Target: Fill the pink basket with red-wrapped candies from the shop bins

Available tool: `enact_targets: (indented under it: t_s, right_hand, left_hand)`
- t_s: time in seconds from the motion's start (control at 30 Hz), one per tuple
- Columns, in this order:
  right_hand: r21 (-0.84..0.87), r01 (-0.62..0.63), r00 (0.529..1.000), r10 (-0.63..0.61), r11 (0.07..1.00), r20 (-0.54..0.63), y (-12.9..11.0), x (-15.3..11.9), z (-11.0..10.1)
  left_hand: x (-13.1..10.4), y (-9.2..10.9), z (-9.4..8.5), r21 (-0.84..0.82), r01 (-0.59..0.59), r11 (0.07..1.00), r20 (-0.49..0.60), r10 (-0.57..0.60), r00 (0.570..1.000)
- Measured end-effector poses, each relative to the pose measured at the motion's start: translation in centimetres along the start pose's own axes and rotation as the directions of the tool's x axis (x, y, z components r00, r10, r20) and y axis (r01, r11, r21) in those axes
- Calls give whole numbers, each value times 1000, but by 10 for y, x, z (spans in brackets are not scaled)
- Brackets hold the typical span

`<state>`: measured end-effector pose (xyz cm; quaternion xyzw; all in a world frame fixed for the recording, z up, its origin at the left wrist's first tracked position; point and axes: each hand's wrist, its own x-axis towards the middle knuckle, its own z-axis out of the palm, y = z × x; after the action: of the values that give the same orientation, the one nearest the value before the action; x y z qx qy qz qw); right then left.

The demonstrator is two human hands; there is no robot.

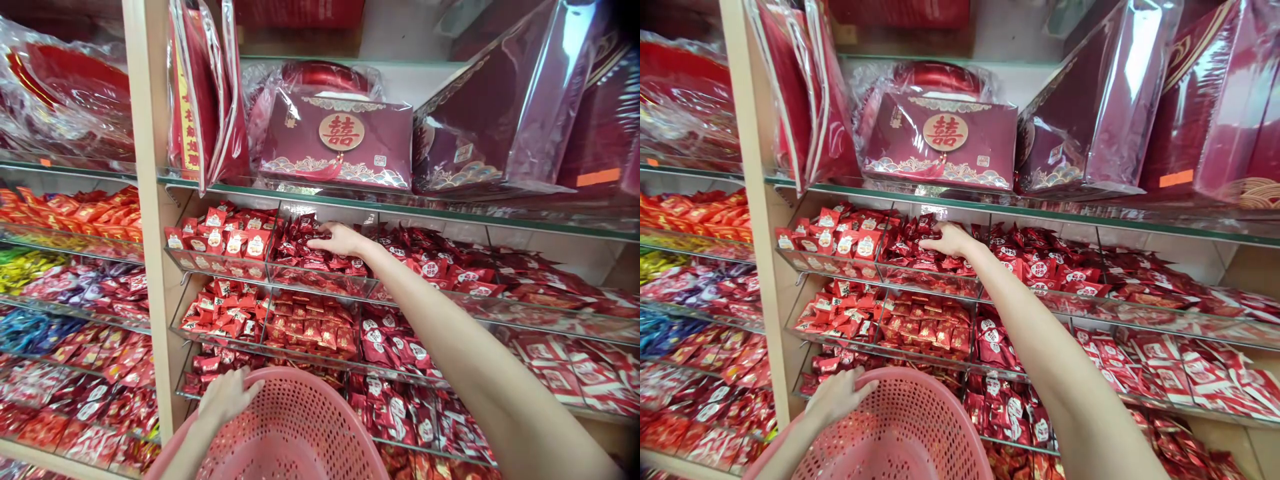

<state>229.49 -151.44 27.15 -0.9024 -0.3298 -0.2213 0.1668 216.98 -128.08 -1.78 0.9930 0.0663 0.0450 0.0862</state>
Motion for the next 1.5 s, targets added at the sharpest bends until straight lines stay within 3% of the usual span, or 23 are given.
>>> enact_targets:
  t_s: [0.07, 0.13, 0.3, 0.43, 0.63, 0.77, 0.97, 1.2, 1.5]
  right_hand:
    - [64, 14, 994, -20, 998, 104, 3, 4, 2]
    - [64, 9, 991, -17, 998, 131, 7, 6, 3]
    - [-66, 111, 994, -111, 992, 3, 18, 6, 7]
    - [-119, 162, 986, -167, 979, -28, 24, 9, 13]
    - [-64, 216, 974, -220, 974, -61, 28, 12, 18]
    - [-18, 292, 944, -291, 956, -155, 28, 10, 14]
    - [-110, 374, 889, -390, 921, -240, 21, 5, 6]
    - [-125, 385, 879, -404, 915, -254, 12, -3, -1]
    - [2, 422, 836, -389, 906, -387, -4, -11, -2]
  left_hand:
    - [0, -2, 0, 0, 11, 1000, -2, -11, 1000]
    - [0, -4, 2, -1, 7, 1000, -9, -7, 1000]
    - [1, -7, 6, -14, -2, 1000, -23, 2, 1000]
    - [1, -5, 4, -15, -2, 1000, -20, 1, 1000]
    - [0, -4, 2, -26, 17, 1000, -19, -18, 1000]
    - [0, -5, 1, -30, 14, 999, -9, -14, 1000]
    - [1, -4, 1, -24, 17, 1000, -10, -17, 1000]
    - [1, -7, 5, -10, 6, 1000, -30, -6, 1000]
    - [0, -4, 1, -1, 1, 1000, -23, -1, 1000]
